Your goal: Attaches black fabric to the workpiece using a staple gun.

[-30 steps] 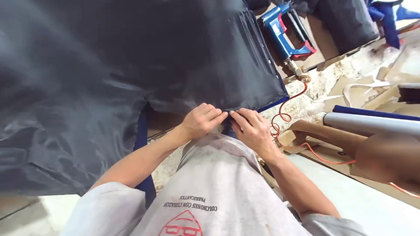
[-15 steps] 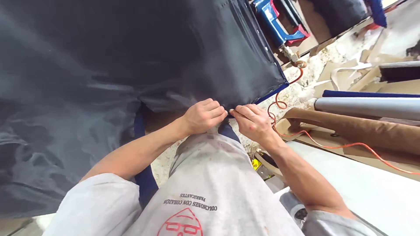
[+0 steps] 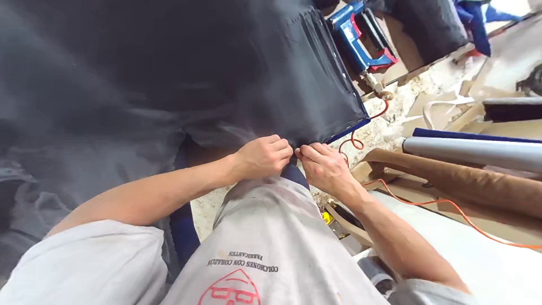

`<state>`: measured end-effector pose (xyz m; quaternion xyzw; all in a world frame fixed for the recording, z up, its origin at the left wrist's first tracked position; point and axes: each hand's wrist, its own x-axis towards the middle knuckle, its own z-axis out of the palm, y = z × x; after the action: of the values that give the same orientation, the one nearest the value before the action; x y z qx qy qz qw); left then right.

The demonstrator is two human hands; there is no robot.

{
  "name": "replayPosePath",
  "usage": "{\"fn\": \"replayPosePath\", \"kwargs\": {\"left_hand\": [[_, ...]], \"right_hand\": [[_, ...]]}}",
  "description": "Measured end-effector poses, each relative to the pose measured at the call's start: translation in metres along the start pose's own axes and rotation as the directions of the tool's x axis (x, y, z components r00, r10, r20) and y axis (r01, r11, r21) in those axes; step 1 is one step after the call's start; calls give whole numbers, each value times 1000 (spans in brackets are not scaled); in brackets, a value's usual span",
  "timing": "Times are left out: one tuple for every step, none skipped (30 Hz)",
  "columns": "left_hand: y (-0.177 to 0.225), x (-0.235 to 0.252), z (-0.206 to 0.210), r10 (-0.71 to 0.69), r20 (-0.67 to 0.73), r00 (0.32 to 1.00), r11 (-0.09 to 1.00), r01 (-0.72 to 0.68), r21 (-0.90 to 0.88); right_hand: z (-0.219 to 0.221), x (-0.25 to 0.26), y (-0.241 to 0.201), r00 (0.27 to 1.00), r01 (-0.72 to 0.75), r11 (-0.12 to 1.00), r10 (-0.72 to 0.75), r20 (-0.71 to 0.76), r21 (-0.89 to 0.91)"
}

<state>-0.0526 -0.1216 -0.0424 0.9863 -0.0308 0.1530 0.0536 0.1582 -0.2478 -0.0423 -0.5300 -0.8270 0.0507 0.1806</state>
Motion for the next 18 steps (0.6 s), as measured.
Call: {"fn": "replayPosePath", "kwargs": {"left_hand": [[6,-1,-2,-46,36,998,998,45,38],[15,-2,-5,-108,74,991,991,101,92],[27,-2,-8,-181,107,978,973,163,161],[39,1,-11,-264,128,956,945,230,233],[54,5,-11,-366,133,921,904,318,286],[68,12,-10,-485,113,867,845,432,314],[80,20,-8,-612,66,788,765,569,301],[92,28,-3,-721,-9,693,671,700,245],[102,36,2,-797,-101,596,576,799,171],[112,45,8,-850,-154,504,495,864,93],[118,53,14,-885,-170,433,435,900,29],[124,61,23,-909,-169,380,389,921,-20],[129,66,34,-926,-156,343,355,933,-56],[132,68,43,-937,-143,319,333,939,-82],[134,68,51,-945,-124,303,316,944,-98],[134,67,56,-950,-103,293,304,946,-112],[134,65,60,-953,-94,289,299,947,-119],[133,64,62,-956,-88,280,289,950,-116]], "right_hand": [[-1,-2,0,1000,-1,1000,0,18,8],[-2,-3,-1,1000,0,1000,0,23,13],[-2,-4,-1,1000,6,1000,-7,13,11],[-1,-4,-1,1000,21,1000,-21,4,5],[-1,-4,-2,999,36,999,-36,4,-6],[-1,-5,-2,999,52,998,-52,1,-22],[0,-5,0,998,65,997,-65,-6,-40],[-1,-5,2,997,73,996,-73,0,-43],[-2,-7,5,996,86,996,-85,12,-27],[-2,-8,8,995,101,995,-101,21,0],[-3,-9,11,993,113,993,-113,27,27],[-4,-9,14,991,125,991,-127,34,50],[-4,-10,16,989,138,988,-140,39,65],[-4,-11,18,987,150,986,-154,50,72],[-4,-11,20,984,162,984,-167,62,73],[-5,-11,22,981,173,982,-179,73,73],[-4,-10,24,979,184,981,-189,76,70],[-4,-9,25,977,193,979,-198,83,64]]}}
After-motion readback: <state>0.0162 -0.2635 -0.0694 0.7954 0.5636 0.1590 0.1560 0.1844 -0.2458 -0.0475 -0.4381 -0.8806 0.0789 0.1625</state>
